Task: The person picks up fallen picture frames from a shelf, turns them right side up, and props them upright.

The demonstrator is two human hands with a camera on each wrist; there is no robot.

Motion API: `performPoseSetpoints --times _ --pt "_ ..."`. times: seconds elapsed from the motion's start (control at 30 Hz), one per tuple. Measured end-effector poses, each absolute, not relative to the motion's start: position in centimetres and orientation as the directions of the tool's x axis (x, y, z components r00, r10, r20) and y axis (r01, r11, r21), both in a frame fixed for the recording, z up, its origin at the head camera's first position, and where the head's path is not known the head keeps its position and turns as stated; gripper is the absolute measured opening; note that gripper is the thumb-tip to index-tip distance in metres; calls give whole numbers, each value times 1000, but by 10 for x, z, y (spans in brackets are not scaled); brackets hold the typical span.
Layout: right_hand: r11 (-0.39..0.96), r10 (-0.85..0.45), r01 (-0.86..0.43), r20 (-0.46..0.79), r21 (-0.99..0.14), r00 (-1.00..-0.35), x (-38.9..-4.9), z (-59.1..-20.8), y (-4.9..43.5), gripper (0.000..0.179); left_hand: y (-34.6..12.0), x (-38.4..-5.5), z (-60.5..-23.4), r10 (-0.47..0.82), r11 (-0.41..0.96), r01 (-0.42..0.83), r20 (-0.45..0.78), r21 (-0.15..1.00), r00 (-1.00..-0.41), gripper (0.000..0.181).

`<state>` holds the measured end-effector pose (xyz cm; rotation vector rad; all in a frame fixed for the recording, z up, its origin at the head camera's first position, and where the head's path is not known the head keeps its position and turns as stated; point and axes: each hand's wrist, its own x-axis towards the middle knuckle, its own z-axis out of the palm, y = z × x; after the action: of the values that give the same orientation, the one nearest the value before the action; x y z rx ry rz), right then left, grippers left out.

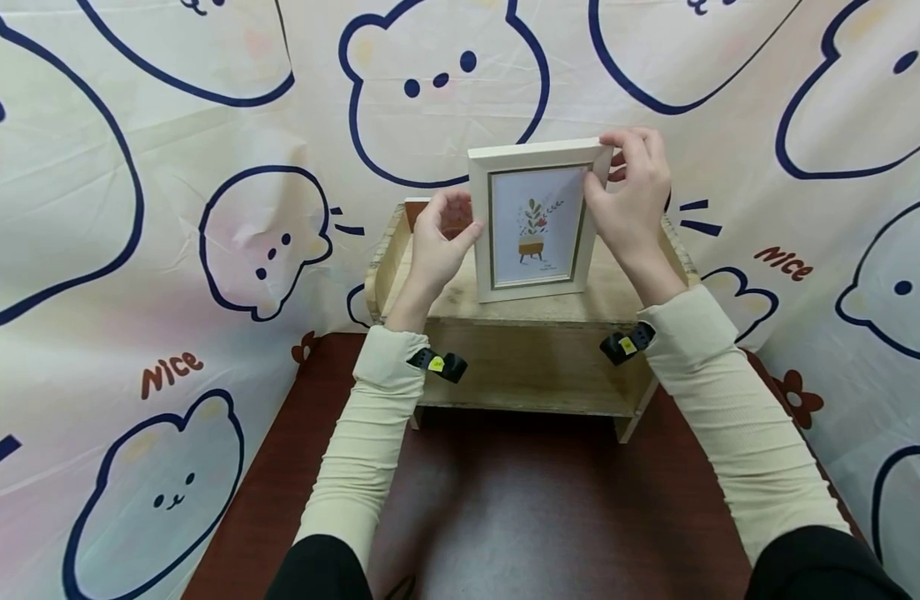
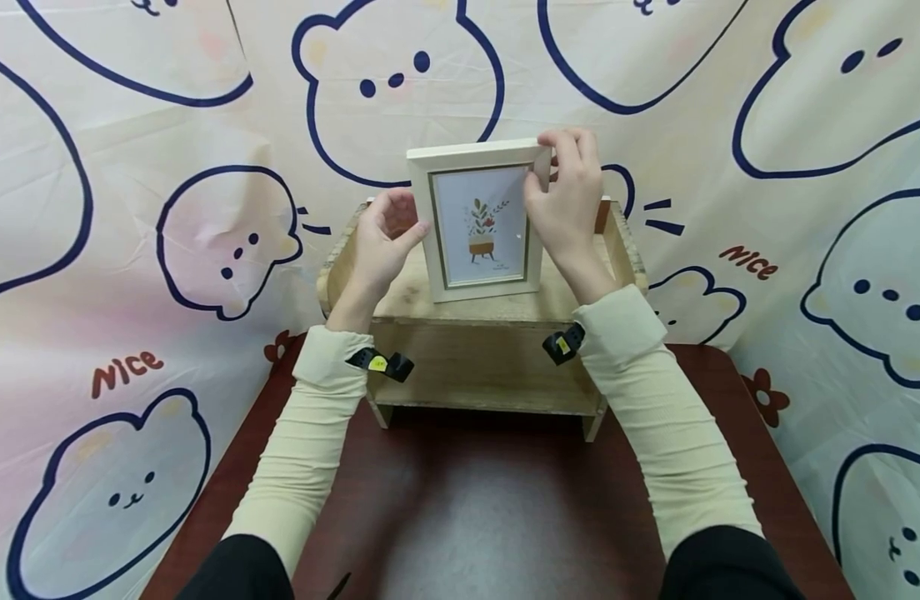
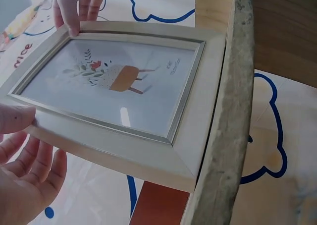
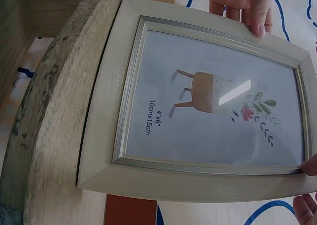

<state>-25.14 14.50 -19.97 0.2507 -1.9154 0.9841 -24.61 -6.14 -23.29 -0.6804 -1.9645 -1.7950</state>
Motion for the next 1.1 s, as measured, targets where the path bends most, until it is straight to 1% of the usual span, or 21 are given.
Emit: performPoseSetpoints --times 0.13,0.23,0.37,0.47,0.6,0.67,0.83,0.93,1.03,1.1 --pt "658 220 -528 808 -537 -547 -255 -200 146 25 -61 -244 -235 94 72 594 588 801 -803 28" --pt "665 225 -517 805 -539 -549 -258 -199 146 25 -61 -250 -241 91 82 591 584 802 -806 28" --pt "666 215 -514 799 -541 -562 -259 -198 146 25 -60 -261 -251 81 101 610 604 786 -793 30" --pt "658 190 -533 802 -532 -566 -259 -198 146 28 -59 -251 -245 73 110 611 607 784 -791 29" --pt "651 154 -543 793 -531 -590 -256 -197 142 43 -58 -234 -234 70 106 601 597 792 -799 28" --pt "657 149 -520 770 -546 -621 -253 -196 138 52 -59 -233 -234 71 106 609 605 786 -793 29" --pt "661 177 -402 652 -634 -737 -246 -193 122 76 -58 -233 -235 64 102 611 608 785 -791 28" --pt "625 222 -338 575 -704 -787 -244 -191 115 87 -57 -233 -235 60 99 604 601 791 -797 28" --pt "587 273 -308 541 -749 -796 -244 -190 109 92 -56 -233 -235 56 97 606 603 790 -796 28" --pt "572 303 -291 527 -767 -794 -244 -189 105 92 -56 -233 -236 51 96 611 610 786 -791 27"
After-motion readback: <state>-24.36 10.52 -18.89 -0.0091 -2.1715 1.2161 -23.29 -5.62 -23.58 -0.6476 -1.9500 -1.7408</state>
